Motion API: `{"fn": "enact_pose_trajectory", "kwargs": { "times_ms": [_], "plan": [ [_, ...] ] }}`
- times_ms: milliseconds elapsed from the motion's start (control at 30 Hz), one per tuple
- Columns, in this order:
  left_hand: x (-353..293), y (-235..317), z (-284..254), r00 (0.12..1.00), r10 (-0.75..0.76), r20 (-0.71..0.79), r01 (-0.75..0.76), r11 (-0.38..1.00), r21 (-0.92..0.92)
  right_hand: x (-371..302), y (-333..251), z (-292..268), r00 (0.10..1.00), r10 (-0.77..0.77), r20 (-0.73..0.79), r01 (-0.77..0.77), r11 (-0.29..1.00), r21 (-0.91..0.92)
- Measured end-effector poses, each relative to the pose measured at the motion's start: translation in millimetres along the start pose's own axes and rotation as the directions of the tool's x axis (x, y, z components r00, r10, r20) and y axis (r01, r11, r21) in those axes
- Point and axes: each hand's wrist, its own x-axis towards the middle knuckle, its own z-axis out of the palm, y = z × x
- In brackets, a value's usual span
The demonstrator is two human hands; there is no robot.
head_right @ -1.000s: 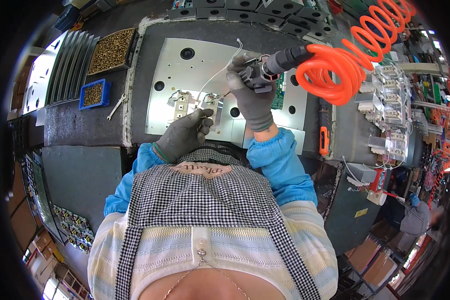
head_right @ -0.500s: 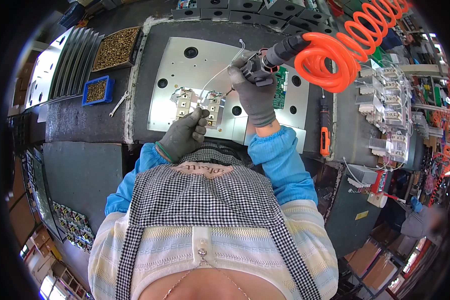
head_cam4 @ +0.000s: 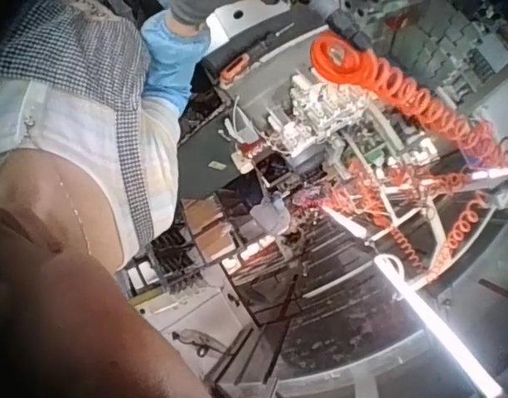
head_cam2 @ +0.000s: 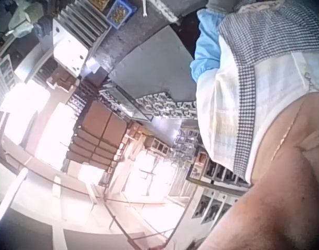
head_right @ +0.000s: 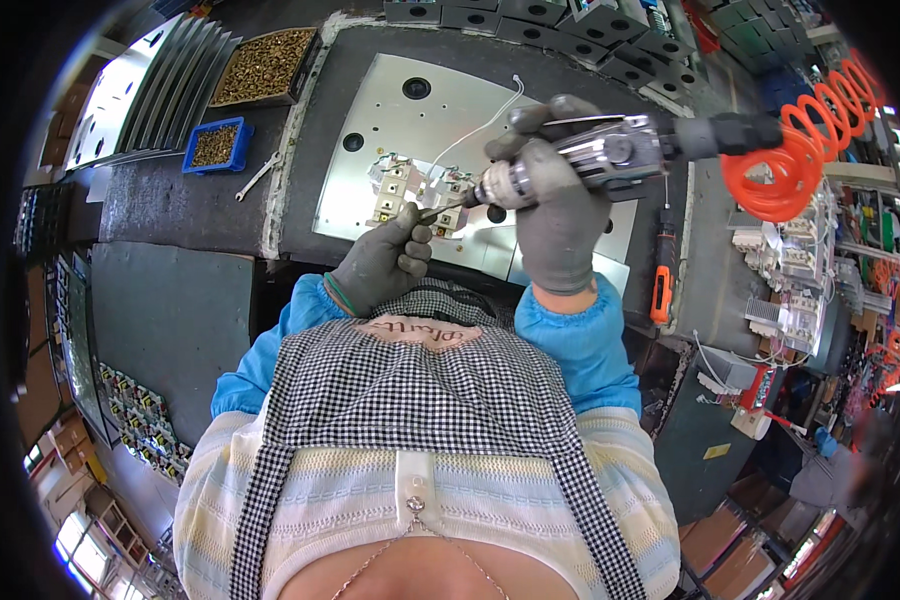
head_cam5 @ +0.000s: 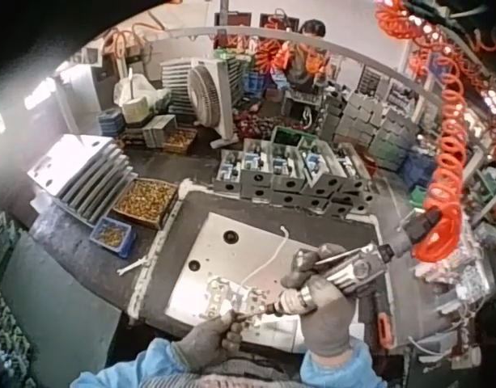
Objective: The person assembles an electronic unit by mounting circuit boards and electronic components into a metal chassis with a pneumatic screwdriver, securing them with screws.
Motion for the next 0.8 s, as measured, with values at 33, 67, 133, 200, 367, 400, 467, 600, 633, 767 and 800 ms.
{"fn": "enact_pose_trajectory", "kwargs": {
  "times_ms": [33,67,133,200,367,400,467,600,633,767,800],
  "plan": [
    [0,0,0,1.000,0.003,-0.016,-0.003,1.000,-0.023,-2,7,-2,1.000,0.000,0.003,0.000,1.000,0.000],
    [-2,0,0,1.000,0.006,-0.017,-0.006,1.000,-0.024,-4,16,-2,0.999,-0.041,-0.020,0.039,0.997,-0.072],
    [-6,3,-3,0.995,0.008,-0.098,-0.009,1.000,-0.007,-6,24,-1,0.996,-0.070,-0.059,0.061,0.989,-0.134],
    [-11,4,-10,0.996,0.031,-0.086,-0.028,0.999,0.038,-8,25,5,0.995,-0.015,-0.104,0.004,0.994,-0.106],
    [-28,8,-14,0.980,0.163,-0.115,-0.131,0.961,0.245,-6,38,20,0.990,0.041,-0.136,-0.043,0.999,-0.014],
    [-31,8,-11,0.967,0.191,-0.167,-0.151,0.963,0.225,-7,40,25,0.988,0.054,-0.143,-0.055,0.998,-0.008],
    [-43,12,-9,0.949,0.222,-0.222,-0.179,0.963,0.201,-8,47,32,0.987,0.073,-0.143,-0.073,0.997,0.000],
    [-67,19,-27,0.939,0.155,-0.307,-0.043,0.938,0.343,-11,73,40,0.999,0.035,-0.020,-0.037,0.990,-0.138],
    [-70,18,-36,0.911,0.177,-0.372,-0.009,0.911,0.413,-13,78,43,0.999,0.007,0.050,0.001,0.988,-0.156],
    [-61,12,-57,0.890,0.363,-0.276,-0.226,0.877,0.423,-18,96,52,0.991,-0.023,0.133,0.054,0.971,-0.232],
    [-61,11,-56,0.888,0.367,-0.277,-0.232,0.877,0.420,-25,88,61,0.988,0.087,0.130,-0.083,0.996,-0.033]
  ]
}}
